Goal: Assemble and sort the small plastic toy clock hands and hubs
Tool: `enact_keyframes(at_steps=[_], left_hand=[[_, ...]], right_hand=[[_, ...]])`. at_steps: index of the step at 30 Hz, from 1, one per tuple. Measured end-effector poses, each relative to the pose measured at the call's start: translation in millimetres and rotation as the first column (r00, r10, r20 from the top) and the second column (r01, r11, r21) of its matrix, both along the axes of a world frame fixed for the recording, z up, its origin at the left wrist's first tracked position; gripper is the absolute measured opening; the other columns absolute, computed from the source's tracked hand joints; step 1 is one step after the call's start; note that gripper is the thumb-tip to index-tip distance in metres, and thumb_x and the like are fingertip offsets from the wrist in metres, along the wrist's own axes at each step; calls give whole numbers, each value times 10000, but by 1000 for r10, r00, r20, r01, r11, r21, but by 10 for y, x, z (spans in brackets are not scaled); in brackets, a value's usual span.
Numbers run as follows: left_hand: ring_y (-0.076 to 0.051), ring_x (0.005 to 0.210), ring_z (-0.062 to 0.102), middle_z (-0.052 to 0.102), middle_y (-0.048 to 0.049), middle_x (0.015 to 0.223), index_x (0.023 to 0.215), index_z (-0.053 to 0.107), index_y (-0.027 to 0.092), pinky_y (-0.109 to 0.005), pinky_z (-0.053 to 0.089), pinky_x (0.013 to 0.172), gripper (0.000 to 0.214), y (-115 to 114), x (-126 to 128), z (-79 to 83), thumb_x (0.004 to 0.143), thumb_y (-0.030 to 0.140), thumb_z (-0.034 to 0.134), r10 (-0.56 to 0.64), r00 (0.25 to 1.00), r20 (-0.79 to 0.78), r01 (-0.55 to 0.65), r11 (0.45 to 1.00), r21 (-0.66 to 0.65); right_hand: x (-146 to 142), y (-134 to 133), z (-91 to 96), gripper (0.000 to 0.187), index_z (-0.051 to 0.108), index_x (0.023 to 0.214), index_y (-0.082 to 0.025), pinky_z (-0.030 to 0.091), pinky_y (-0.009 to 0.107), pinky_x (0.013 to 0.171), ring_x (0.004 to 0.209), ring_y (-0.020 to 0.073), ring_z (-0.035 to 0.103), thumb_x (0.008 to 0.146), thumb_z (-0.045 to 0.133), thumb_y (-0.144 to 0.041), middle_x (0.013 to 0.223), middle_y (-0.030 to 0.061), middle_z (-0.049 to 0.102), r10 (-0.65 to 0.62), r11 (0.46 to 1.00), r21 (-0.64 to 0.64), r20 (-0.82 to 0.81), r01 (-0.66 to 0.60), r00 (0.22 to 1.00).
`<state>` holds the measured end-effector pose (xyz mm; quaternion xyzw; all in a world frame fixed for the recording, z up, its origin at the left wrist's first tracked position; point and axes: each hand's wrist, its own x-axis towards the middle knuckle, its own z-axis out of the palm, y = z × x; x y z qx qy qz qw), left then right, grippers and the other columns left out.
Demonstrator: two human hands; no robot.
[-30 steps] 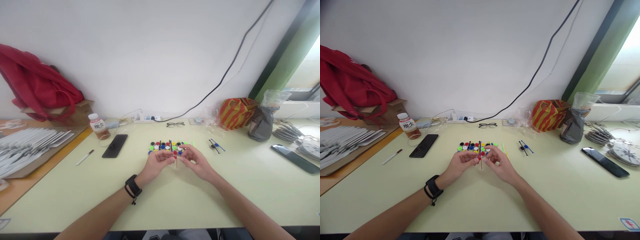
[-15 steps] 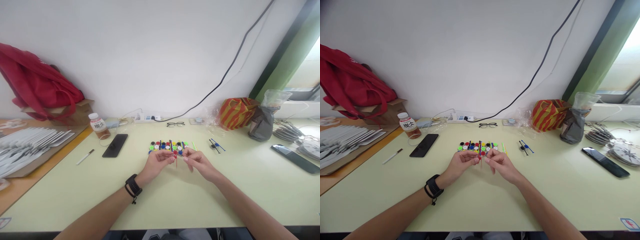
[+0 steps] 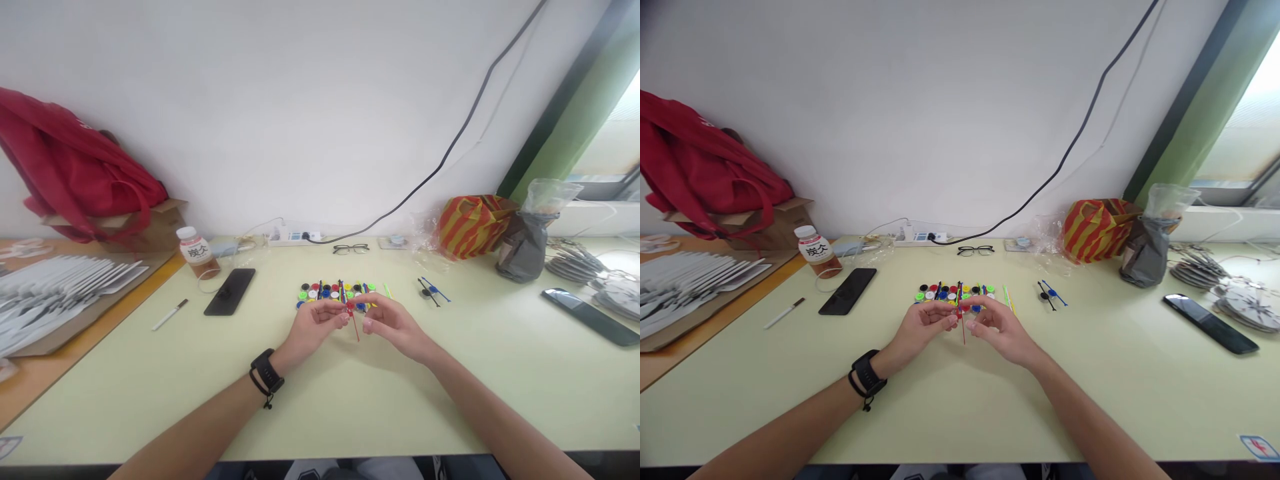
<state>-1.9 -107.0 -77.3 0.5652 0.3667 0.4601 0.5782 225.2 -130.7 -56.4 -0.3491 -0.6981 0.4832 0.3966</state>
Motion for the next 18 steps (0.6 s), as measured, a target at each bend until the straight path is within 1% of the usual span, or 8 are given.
enact_keyframes(at_steps=[4,6,8,10,11,13,14,18], left_hand=[[-211,888,766,812,-100,984,994,779,136,-322,621,851,361,-6,0,2,738,356,907,-4,1000,7,4,1000,-6],[-214,887,767,811,-101,982,977,779,134,-334,622,864,354,-13,-1,2,736,358,908,-9,1000,4,9,1000,-1],[-216,882,767,811,-99,972,961,778,134,-342,624,865,347,-19,-1,1,733,359,910,-7,1000,1,7,1000,6],[-212,864,768,812,-94,953,946,776,134,-342,626,855,340,-23,2,-1,731,360,911,-6,1000,3,6,1000,7],[-208,853,767,812,-92,942,937,775,133,-338,626,848,336,-24,4,-2,731,361,911,-8,1000,6,8,1000,6],[-199,838,766,813,-89,930,926,772,132,-328,626,836,330,-23,9,-5,733,361,910,-16,1000,12,16,1000,1],[-197,834,766,813,-88,927,925,770,131,-325,627,832,329,-22,11,-7,735,362,908,-19,1000,15,19,1000,-3],[-196,830,765,813,-89,925,932,768,130,-328,626,833,335,-20,13,-7,734,360,909,-14,1000,17,14,1000,-3]], right_hand=[[-23,-1,-81,604,411,1529,-349,567,411,861,888,183,631,971,631,-417,1359,105,568,-110,983,151,40,103,993],[-44,-3,-123,809,164,1633,-383,573,391,819,850,166,623,970,628,-420,1358,105,539,-147,972,189,35,137,989],[-61,-2,-145,839,124,1640,-366,565,366,775,794,152,608,971,624,-441,1299,94,553,-168,967,202,35,158,985],[-66,10,-143,506,497,1464,-286,535,339,742,744,151,584,1003,558,-487,1122,65,610,-164,969,197,79,146,983],[-62,20,-136,374,676,1195,-233,512,329,724,705,152,563,1032,489,-513,972,49,623,-155,975,180,115,133,981],[-49,49,-120,605,619,661,-193,460,320,688,626,151,504,1069,351,-551,683,22,539,-143,983,140,175,119,974],[-41,63,-113,663,524,560,-196,434,319,672,603,149,474,1073,317,-562,609,11,482,-148,984,129,188,125,971],[-28,85,-91,507,541,697,-203,366,295,609,613,140,427,1037,449,-568,646,-17,477,-159,984,108,158,143,974]])
